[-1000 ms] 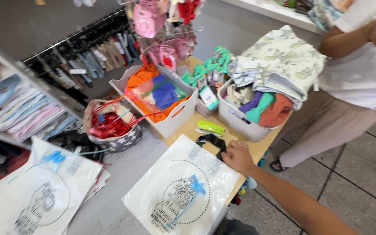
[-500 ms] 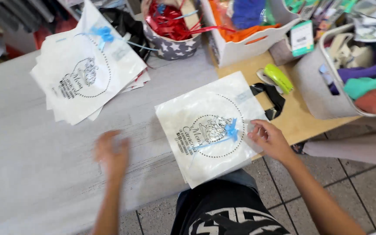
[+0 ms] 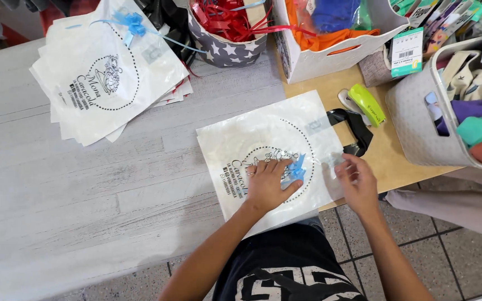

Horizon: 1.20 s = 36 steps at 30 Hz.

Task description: The person places a blue ribbon on a white gift bag and uses a green stapler to attach it. They repeat this process for multiple bags, stacking the finished ones on the table.

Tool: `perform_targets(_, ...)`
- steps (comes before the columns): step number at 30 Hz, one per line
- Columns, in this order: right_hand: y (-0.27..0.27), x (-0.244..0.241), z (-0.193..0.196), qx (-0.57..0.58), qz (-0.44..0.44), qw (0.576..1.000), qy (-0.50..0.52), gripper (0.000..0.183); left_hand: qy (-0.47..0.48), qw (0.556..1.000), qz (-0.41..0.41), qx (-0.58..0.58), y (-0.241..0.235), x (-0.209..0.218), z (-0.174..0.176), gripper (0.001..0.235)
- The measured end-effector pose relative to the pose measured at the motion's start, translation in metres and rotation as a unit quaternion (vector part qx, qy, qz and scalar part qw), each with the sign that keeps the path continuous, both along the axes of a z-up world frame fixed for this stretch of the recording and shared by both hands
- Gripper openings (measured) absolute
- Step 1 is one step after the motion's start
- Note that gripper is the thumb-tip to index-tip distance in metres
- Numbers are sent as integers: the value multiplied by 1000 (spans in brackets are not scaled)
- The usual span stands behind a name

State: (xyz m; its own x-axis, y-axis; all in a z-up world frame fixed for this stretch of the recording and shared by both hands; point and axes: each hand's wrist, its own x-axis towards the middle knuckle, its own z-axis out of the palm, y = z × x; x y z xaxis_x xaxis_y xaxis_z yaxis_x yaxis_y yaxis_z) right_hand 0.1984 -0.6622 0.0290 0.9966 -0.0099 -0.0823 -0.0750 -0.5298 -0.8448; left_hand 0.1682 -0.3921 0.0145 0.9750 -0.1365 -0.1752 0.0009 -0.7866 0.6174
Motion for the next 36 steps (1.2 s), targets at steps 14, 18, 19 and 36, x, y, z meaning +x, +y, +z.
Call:
perform_targets(14, -39, 76, 7, -94, 126, 961, -227, 19, -272, 948, 150, -73, 19, 10, -12, 20)
perform_targets(18, -45, 124, 38, -150, 131, 913, -356, 20, -301, 939, 155, -64, 14, 6, -20, 16)
perform_targets(19, -45, 130, 42, -179, 128, 916, -335, 38, -333, 934, 124, -38, 15, 3, -20, 18)
perform_targets(36, -99, 124, 3, -84, 182, 909, -366, 35, -304, 942, 140, -10, 21, -4, -31, 37)
